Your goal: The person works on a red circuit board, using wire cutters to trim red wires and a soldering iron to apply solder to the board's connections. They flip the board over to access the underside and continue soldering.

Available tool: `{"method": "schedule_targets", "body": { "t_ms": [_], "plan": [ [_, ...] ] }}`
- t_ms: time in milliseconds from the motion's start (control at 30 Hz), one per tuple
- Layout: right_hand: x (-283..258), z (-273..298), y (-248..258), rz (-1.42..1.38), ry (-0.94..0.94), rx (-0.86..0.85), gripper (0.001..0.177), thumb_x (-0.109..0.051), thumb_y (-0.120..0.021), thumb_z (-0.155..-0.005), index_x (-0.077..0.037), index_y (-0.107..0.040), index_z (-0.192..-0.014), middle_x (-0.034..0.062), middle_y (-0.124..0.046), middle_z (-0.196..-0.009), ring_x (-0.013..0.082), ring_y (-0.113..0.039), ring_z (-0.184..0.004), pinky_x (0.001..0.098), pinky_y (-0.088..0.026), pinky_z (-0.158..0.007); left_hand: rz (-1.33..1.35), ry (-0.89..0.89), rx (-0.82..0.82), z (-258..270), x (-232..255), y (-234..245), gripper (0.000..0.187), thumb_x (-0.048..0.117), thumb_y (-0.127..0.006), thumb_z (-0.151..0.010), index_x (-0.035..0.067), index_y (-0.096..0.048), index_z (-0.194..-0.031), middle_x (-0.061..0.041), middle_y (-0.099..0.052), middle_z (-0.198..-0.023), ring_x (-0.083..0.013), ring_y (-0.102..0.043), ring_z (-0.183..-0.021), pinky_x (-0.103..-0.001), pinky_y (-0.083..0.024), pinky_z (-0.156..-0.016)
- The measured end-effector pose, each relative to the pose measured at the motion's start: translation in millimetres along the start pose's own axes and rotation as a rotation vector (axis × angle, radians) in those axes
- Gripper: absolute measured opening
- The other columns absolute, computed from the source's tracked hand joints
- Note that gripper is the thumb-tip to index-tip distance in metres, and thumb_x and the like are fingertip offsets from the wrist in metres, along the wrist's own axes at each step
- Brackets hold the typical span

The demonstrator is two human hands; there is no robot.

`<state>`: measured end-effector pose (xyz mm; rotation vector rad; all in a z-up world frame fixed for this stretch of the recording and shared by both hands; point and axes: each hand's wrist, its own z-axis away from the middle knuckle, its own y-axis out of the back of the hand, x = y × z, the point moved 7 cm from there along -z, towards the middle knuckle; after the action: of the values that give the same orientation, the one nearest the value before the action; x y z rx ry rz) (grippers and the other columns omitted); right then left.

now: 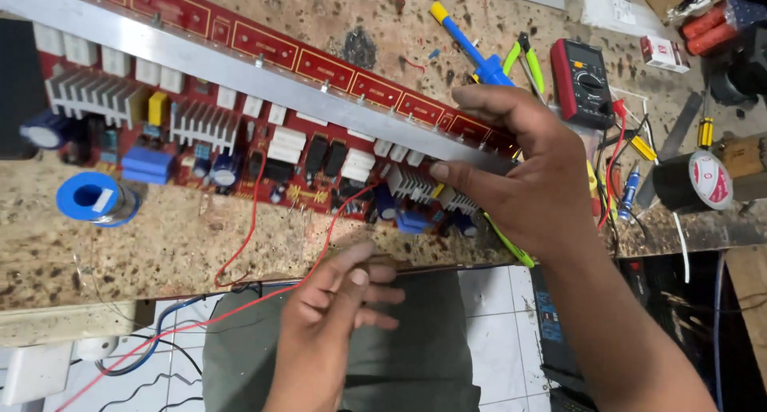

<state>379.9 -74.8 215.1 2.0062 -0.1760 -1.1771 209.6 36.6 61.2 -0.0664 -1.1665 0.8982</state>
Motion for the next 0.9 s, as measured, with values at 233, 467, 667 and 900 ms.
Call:
{"method": "schedule_targets", "body": {
  "t_ms": [233,467,667,900],
  "plan": [
    [17,13,-10,0.037,0.149,0.22,0.069,-0.018,-0.095,-0.077,-0.006,-0.057,-0.133,0.0155,-0.065,-0.133,0.0287,-0.067,-0.125,0.036,-0.058,-0.104,-0.24,-0.134,0.004,13,5,6,0.041,0.023,-0.064,-0.091,0.006,-0.075,-0.126,-0.014,-0.087,-0.098,-0.0225,-0.085,-0.078,-0.032,-0.066,-0.06],
    [30,33,-29,0.164,0.349,0.388,0.057,-0.012,-0.089,-0.077,-0.007,-0.061,-0.127,0.013,-0.067,-0.126,0.0324,-0.063,-0.116,0.0454,-0.047,-0.104,-0.375,-0.214,0.143,26,-7,33,0.031,0.013,-0.069,-0.088,0.009,-0.085,-0.114,-0.01,-0.09,-0.086,-0.0161,-0.087,-0.077,-0.024,-0.064,-0.075],
    [30,48,-53,0.258,0.588,0.506,0.037,-0.014,-0.084,-0.089,-0.012,-0.057,-0.114,0.0119,-0.071,-0.113,0.0281,-0.067,-0.101,0.044,-0.045,-0.095,-0.577,-0.332,0.219,35,-14,53,0.028,0.016,-0.07,-0.085,0.017,-0.088,-0.107,0.0,-0.091,-0.08,-0.006,-0.085,-0.069,-0.016,-0.061,-0.073],
    [45,74,-76,0.31,0.68,0.485,0.046,-0.013,-0.086,-0.089,-0.018,-0.052,-0.119,0.0055,-0.065,-0.118,0.0249,-0.065,-0.101,0.042,-0.051,-0.085,-0.779,-0.557,0.154,33,-34,89,0.024,0.027,-0.063,-0.089,0.021,-0.086,-0.096,0.008,-0.082,-0.079,-0.0031,-0.075,-0.075,-0.02,-0.058,-0.071]
  ]
}}
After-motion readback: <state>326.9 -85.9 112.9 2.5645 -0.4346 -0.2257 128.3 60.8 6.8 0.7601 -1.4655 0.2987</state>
